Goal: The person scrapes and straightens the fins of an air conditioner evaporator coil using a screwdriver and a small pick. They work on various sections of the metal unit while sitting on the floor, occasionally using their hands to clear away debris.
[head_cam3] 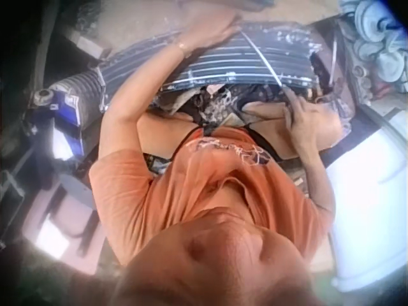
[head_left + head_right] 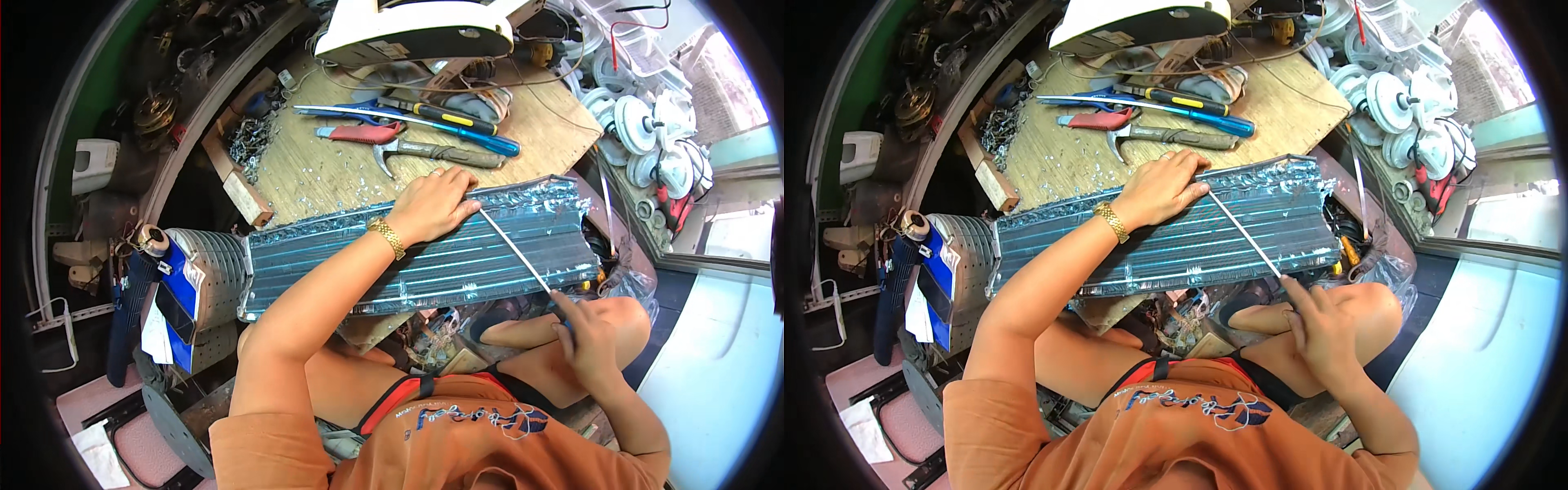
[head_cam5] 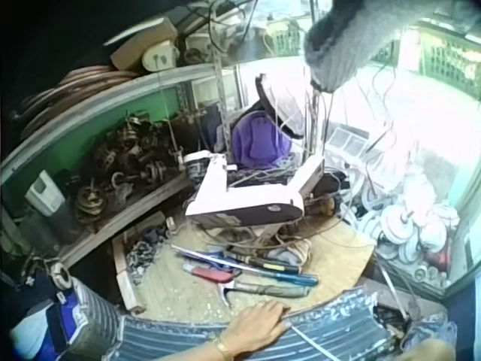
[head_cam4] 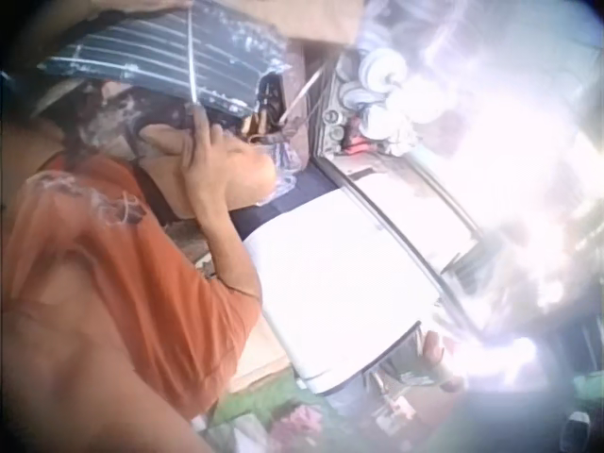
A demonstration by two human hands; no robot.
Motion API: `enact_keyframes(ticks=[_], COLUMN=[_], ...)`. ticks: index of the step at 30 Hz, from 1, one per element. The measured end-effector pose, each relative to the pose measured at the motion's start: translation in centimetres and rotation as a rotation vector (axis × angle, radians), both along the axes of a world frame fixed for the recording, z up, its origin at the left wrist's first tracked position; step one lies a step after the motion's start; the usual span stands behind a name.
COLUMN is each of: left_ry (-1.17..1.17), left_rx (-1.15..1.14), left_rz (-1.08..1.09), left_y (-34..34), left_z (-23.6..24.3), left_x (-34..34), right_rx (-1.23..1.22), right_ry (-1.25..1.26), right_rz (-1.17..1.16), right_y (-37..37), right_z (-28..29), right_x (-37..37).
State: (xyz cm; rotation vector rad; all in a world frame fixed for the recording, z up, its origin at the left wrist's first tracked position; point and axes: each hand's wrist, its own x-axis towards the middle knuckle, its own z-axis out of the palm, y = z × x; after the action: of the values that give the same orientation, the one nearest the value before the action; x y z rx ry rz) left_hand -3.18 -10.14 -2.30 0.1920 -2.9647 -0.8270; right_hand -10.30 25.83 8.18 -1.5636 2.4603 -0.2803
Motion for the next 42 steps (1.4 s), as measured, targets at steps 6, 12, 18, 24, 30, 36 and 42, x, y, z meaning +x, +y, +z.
enact_keyframes(ticks=[6, 12, 18, 24, 30, 36, 42], left_ry=[-0.015, 0.137, 0.241, 0.263, 0.483, 0.334, 0.437], left_rx=[-0.012, 0.034, -0.104, -0.145, -0.425, -0.464, -0.331], left_rz=[0.056, 0.106, 0.125, 0.216, 0.013, -0.371, -0.508], left_y=[0.0, -0.1, 0.6, 4.0, 5.6, 5.7, 4.9], left_z=[0.5, -0.3, -0.1, 0.9, 1.0, 1.3, 0.2], left_x=[0.2, 0.4, 1.0, 1.8, 5.4, 4.0, 3.3], right_rx=[-0.187, 0.024, -0.272, -0.326, -0.483, -0.07, -0.188], right_ry=[-1.269, -0.306, -0.111, 0.062, 0.225, 0.092, 0.222], right_rz=[-0.578, -0.103, -0.133, 0.222, 0.385, 0.491, 0.519], right_y=[0.9, 1.0, 1.0, -15.2, -21.0, -18.6, -18.5], right_z=[-1.2, 3.8, 8.9, 0.5, -2.8, -4.0, -4.4], right_x=[-1.6, -5.0, -9.2, -11.0, -10.0, -10.4, -9.3])
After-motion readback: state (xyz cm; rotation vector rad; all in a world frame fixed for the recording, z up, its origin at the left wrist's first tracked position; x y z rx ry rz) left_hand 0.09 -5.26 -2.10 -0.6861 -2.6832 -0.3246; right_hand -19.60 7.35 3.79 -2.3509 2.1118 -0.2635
